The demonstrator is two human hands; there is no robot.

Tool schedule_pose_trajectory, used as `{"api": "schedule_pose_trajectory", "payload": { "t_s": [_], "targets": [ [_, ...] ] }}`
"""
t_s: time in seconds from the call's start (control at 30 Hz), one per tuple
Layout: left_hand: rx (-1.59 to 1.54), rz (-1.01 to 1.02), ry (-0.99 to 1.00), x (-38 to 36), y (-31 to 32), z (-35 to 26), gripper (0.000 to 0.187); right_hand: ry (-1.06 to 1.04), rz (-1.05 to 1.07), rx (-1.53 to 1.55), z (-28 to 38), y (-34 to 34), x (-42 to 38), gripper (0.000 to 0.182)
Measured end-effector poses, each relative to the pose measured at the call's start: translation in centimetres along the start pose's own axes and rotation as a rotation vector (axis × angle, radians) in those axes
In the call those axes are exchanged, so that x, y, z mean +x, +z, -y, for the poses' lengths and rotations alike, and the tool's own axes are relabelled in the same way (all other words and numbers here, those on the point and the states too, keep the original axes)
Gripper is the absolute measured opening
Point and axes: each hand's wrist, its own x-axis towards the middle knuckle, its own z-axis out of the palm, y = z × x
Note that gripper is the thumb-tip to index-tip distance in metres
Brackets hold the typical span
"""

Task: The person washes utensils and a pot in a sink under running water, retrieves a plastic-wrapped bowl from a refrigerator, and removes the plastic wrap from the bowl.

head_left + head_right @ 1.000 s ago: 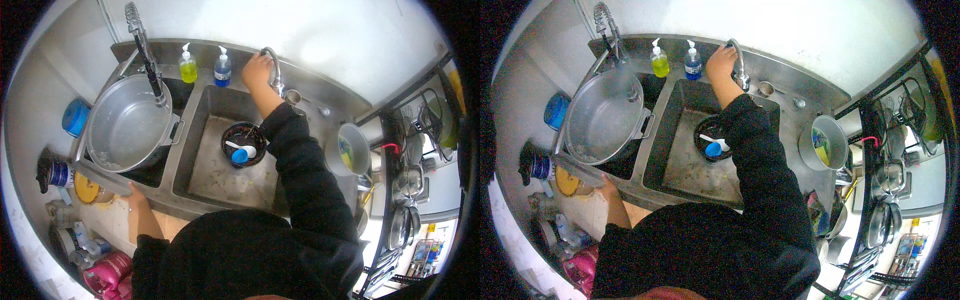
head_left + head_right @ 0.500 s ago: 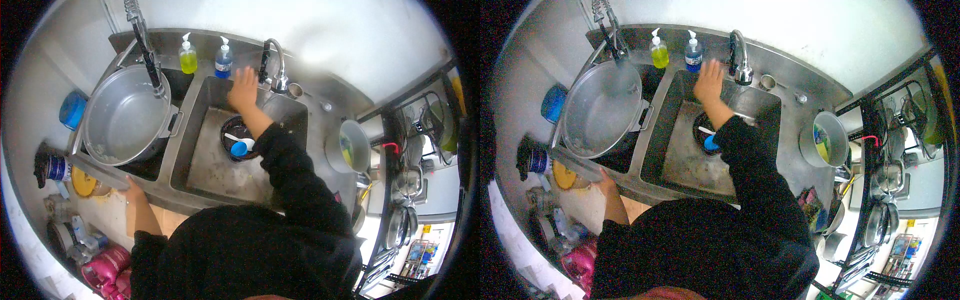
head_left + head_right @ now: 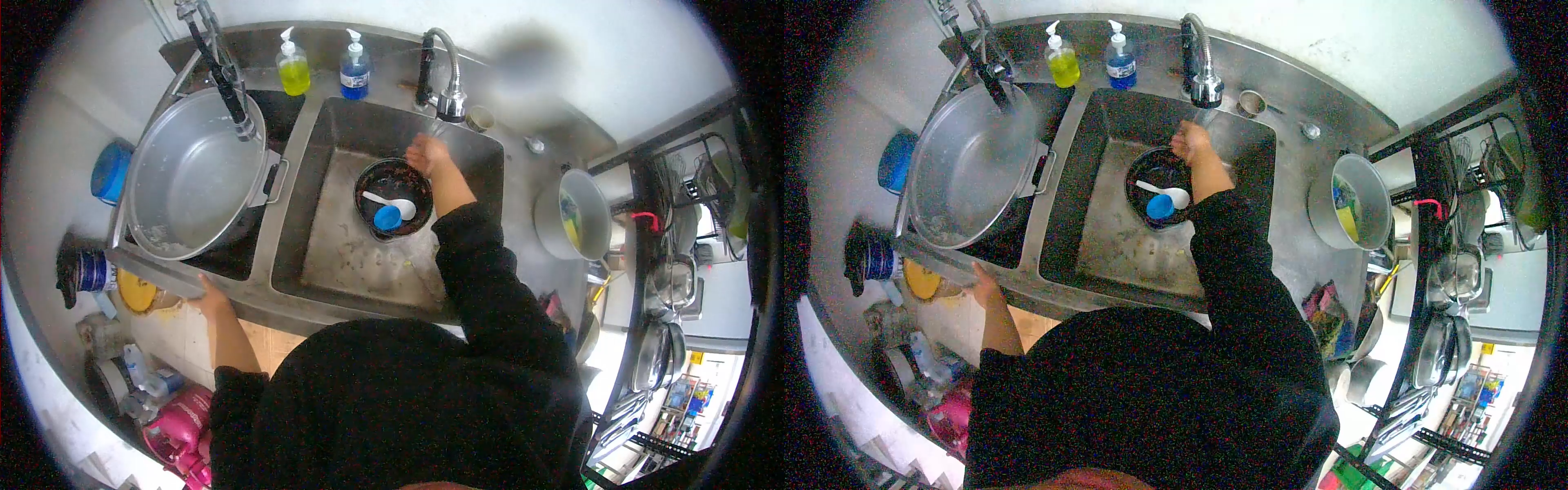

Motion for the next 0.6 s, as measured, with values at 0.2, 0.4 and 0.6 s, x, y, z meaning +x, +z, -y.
{"api": "schedule_pose_trajectory", "payload": {
  "t_s": [0.2,0.4,0.6],
  "targets": [
    [0.019,-0.01,0.033,0.7,0.3,1.0,0.101,-0.074,0.145,0.064,1.6,-1.6,1.0,0.028],
    [-0.047,-0.015,-0.053,-2.8,-2.3,-2.6,0.101,-0.315,-0.175,-0.085,3.1,-2.5,0.2,0.025],
    [0.022,-0.013,-0.006,-1.6,-1.5,-1.3,0.103,-0.902,-0.038,-0.027,10.6,0.1,-11.0,0.051]
  ]
}}
